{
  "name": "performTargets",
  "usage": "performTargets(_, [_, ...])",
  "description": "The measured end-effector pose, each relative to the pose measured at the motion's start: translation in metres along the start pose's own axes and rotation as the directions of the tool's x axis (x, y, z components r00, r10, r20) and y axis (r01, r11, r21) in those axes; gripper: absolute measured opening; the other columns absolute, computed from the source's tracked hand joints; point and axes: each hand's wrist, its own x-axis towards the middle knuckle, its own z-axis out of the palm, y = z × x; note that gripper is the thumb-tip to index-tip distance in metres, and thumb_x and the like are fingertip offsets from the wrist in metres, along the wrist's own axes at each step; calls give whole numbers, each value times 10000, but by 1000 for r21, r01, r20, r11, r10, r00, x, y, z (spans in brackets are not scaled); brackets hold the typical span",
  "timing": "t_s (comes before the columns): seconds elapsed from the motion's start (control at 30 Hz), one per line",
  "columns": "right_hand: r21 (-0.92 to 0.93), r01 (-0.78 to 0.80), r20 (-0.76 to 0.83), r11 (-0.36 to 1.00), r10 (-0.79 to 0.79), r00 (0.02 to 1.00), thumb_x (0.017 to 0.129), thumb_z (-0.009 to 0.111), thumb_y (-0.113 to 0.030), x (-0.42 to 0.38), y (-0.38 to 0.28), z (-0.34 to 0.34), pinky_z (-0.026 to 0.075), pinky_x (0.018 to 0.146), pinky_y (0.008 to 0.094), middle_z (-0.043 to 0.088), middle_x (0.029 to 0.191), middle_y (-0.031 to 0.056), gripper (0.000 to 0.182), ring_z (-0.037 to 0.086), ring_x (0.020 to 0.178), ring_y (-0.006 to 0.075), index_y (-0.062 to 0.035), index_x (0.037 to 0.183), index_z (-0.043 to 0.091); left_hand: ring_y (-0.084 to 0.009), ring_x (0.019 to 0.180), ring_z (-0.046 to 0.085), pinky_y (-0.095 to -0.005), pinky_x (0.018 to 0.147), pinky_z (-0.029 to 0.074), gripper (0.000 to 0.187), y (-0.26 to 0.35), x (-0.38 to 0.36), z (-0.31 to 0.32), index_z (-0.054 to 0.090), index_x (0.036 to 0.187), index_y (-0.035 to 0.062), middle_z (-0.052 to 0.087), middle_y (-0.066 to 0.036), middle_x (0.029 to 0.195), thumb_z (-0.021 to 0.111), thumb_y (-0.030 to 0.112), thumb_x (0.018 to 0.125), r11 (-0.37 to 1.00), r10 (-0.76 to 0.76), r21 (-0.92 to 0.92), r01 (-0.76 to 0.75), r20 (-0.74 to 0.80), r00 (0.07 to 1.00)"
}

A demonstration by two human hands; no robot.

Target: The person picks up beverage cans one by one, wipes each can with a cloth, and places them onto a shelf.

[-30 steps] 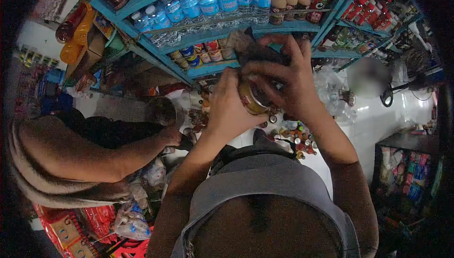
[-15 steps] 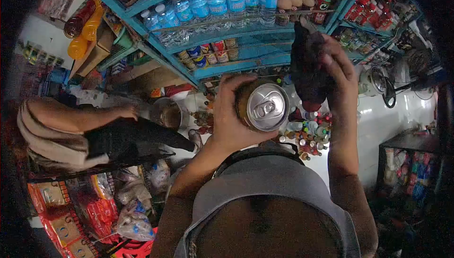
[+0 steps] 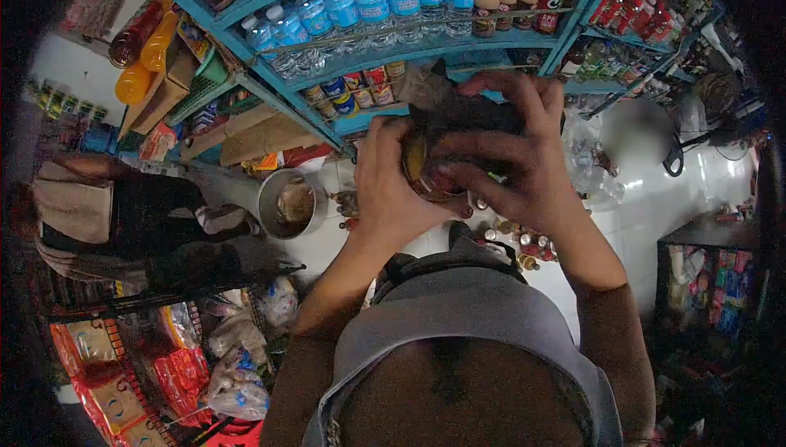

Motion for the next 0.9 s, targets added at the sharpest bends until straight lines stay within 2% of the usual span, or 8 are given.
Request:
performTargets(0.33, [-62,-37,-31,997,35,999,584,695,-207,6,4,12,308,846,379,470,1067,57,217,363,978,287,-178,797,667,-377,984,436,-438,828,363,809,-2,-1,-1,416,1060,24,448,-195,1036,799,245,382,994,-101,47,101,-9,995])
performTargets(0.4, [-2,42,25,999,-42,999,594,688,-203,8,-2,12,302,854,390,471,1058,67,202,381,966,291,-168,791,662,-383,981,431,-435,840,356,807,0,2,-1,409,1069,14,441,-199,1037,793,245,398,978,-185,-78,194,112,976])
performTargets(0.53, [22,35,68,999,-36,997,576,697,-165,13,-2,15,350,803,370,489,1019,49,223,396,931,269,-176,796,657,-382,972,429,-433,840,354,805,0,1,-14,399,1078,3,432,-203,1031,786,246,415,984,-177,36,174,136,975])
performTargets(0.6, [70,16,70,997,-21,997,562,708,-156,13,2,16,354,797,349,480,1024,53,235,401,930,262,-168,791,655,-347,904,496,-404,772,409,793,-2,-1,-7,407,1025,4,478,-184,952,791,260,380,975,-25,219,29,-23,999])
performTargets(0.67, [226,4,100,974,-27,995,567,704,-153,13,7,14,355,793,345,470,1037,59,232,407,920,254,-160,794,654,-342,910,500,-401,772,410,785,1,1,-9,403,1026,6,481,-181,965,787,254,388,987,-42,155,39,15,999])
performTargets(0.73, [216,3,97,976,-25,995,566,703,-150,11,8,12,358,791,343,466,1044,63,234,410,918,252,-156,794,652,-337,916,504,-398,773,411,778,2,1,-12,399,1027,8,484,-178,978,784,248,395,995,-48,87,43,57,997])
performTargets(0.8, [215,2,90,977,-21,996,565,703,-147,9,9,14,361,789,340,462,1052,67,235,413,916,250,-152,794,651,-387,1012,422,-437,858,349,833,2,-2,-14,381,1088,-10,424,-228,1071,785,286,423,980,-199,2,201,166,966])
performTargets(0.9, [213,11,31,977,-18,999,576,700,-154,8,11,20,377,764,327,479,1025,64,224,427,892,249,-145,793,644,-377,977,445,-429,824,369,813,2,-3,-12,386,1079,-5,437,-215,1041,783,281,429,983,-182,16,181,160,970])
